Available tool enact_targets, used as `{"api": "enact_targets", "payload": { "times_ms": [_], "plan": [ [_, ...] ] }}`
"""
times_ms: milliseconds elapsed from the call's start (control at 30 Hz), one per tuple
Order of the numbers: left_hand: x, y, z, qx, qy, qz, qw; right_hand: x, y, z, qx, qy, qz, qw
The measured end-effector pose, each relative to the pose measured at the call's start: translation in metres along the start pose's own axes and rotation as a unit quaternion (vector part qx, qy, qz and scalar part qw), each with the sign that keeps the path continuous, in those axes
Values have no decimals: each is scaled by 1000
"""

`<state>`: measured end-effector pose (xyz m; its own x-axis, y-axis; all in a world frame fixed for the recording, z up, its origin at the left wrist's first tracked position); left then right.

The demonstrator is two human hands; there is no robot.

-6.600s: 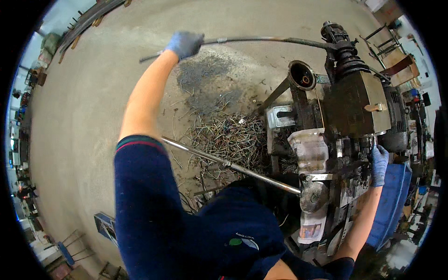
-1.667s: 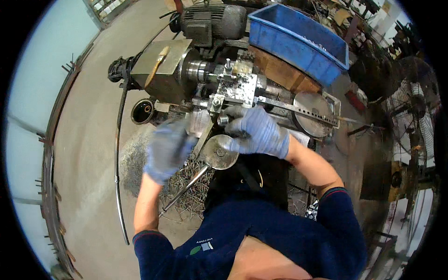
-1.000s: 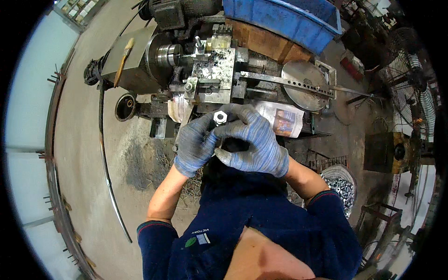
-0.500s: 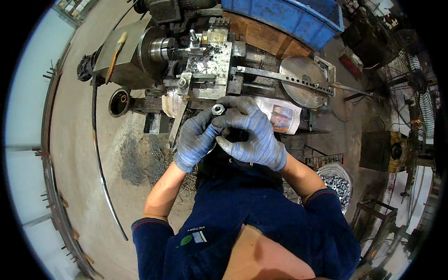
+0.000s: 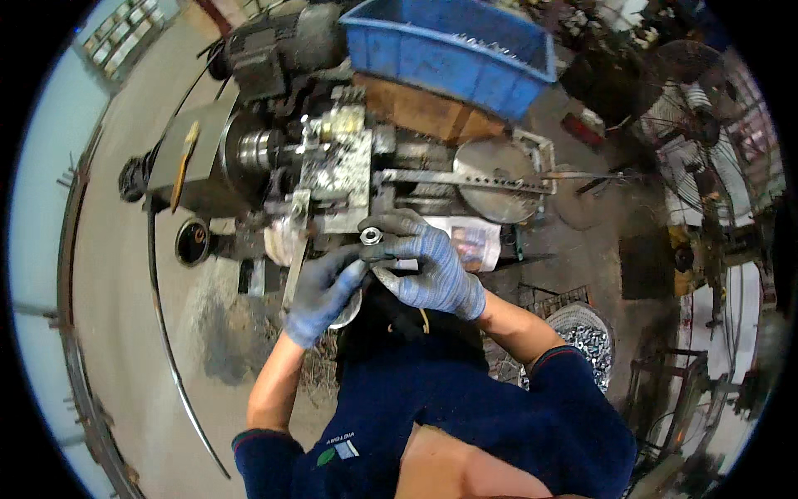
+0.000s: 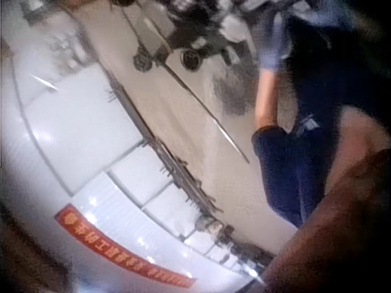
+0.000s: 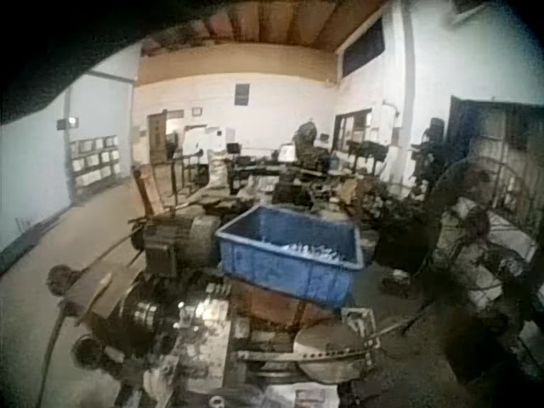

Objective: The person operates a manual lathe by inserting small metal cylinders into the chuck, engaging the cutting tool using a hand lever, and then placing the machined parts into a blue bin.

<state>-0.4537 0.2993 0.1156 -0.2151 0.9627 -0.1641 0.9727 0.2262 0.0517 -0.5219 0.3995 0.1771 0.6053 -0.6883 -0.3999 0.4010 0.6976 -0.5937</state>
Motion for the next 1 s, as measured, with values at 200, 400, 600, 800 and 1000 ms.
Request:
{"api": "enact_targets", "payload": {
  "times_ms": [200,400,600,800,1000],
  "plan": [
    [-82,36,6,-78,-108,-122,984,-101,-62,4,-147,257,-86,951],
    [-187,82,3,-37,-106,-320,941,-202,-164,-65,-31,540,-161,826],
    [-279,134,-1,49,-493,-351,795,-219,-122,-44,-102,458,-163,868],
    [-382,200,81,-181,-464,-336,799,-298,88,-65,202,273,-178,924],
    [-384,170,150,-227,-89,-369,897,-381,389,-72,625,349,-211,665]
  ]
}}
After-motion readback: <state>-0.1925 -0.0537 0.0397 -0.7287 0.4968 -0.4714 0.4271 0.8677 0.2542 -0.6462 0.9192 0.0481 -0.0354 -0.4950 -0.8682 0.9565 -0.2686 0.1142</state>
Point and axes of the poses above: each hand's wrist, its own y-axis away from the middle knuckle, its own x-axis out of the palm, z = x × y, the point moved 10 cm from there along -y, towards the middle knuckle, and after that the axes turned 5 degrees about -x, right-handed, at the moved point
